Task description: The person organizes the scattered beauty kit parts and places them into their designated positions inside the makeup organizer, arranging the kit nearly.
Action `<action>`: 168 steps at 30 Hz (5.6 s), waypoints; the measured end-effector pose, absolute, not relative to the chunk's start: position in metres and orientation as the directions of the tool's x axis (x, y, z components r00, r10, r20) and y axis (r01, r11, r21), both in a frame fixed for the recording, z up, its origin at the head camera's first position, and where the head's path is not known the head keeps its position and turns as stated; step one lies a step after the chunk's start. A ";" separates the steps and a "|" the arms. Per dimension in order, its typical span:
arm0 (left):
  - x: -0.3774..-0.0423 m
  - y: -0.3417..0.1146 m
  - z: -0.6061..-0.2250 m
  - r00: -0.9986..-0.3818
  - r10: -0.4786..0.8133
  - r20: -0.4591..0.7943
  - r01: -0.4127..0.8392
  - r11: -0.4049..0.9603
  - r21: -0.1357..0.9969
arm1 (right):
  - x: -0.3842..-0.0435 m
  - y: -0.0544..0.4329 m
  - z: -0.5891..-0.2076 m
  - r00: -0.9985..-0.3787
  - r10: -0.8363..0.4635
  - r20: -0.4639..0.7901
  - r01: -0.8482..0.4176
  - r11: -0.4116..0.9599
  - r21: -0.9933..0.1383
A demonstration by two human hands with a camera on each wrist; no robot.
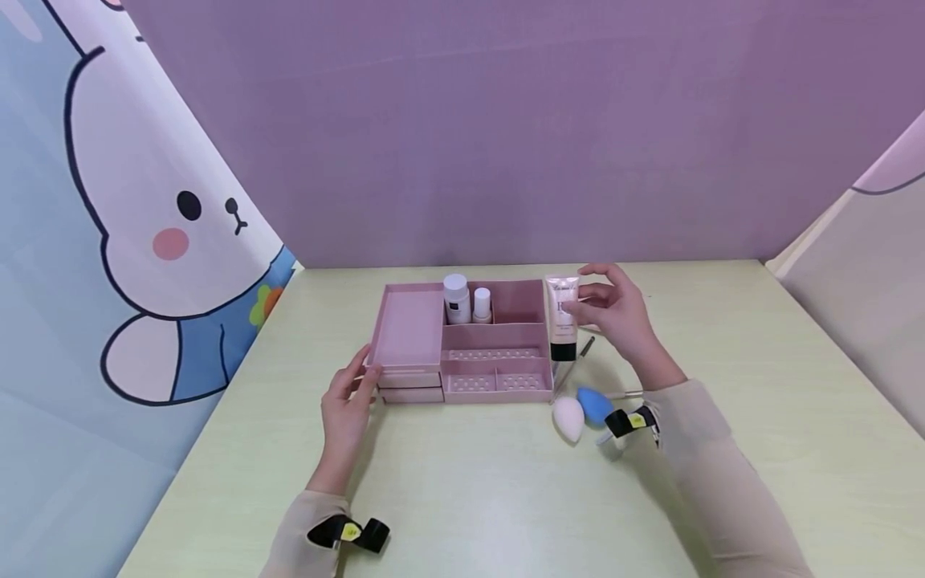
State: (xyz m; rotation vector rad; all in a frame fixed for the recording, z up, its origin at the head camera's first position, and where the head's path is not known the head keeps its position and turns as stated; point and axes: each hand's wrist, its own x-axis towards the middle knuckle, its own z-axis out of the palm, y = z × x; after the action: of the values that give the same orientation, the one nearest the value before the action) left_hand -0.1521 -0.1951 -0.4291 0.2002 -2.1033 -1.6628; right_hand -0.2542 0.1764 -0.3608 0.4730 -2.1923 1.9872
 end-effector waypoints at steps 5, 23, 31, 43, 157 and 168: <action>-0.152 -0.195 -0.428 -0.894 -0.375 0.247 0.152 0.265 0.952 | -0.257 0.168 -0.360 -0.931 -0.125 0.344 -0.353 0.055 -0.934; -0.152 -0.194 -0.429 -0.888 -0.385 0.253 0.164 0.251 0.954 | -0.269 0.140 -0.356 -0.910 -0.104 0.401 -0.397 -0.053 -0.916; -0.152 -0.194 -0.429 -0.882 -0.388 0.266 0.171 0.263 0.950 | -0.274 0.133 -0.355 -0.913 -0.103 0.395 -0.392 -0.051 -0.919; -0.150 -0.193 -0.427 -0.883 -0.386 0.267 0.171 0.266 0.949 | -0.284 0.121 -0.356 -0.925 -0.106 0.364 -0.374 0.099 -0.922; -0.151 -0.203 -0.427 -0.896 -0.384 0.225 0.138 0.242 0.960 | -0.304 0.142 -0.341 -0.931 -0.309 0.197 -0.328 0.463 -0.823; -0.152 -0.205 -0.432 -0.890 -0.381 0.249 0.166 0.237 0.957 | -0.311 0.165 -0.347 -0.954 -0.257 0.158 -0.273 0.518 -0.810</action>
State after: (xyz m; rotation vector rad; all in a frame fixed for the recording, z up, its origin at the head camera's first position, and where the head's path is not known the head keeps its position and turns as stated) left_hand -0.1525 -0.2049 -0.4321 0.1970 -2.0824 -1.6947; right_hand -0.3111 0.1646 -0.3468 0.4754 -2.7216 1.4576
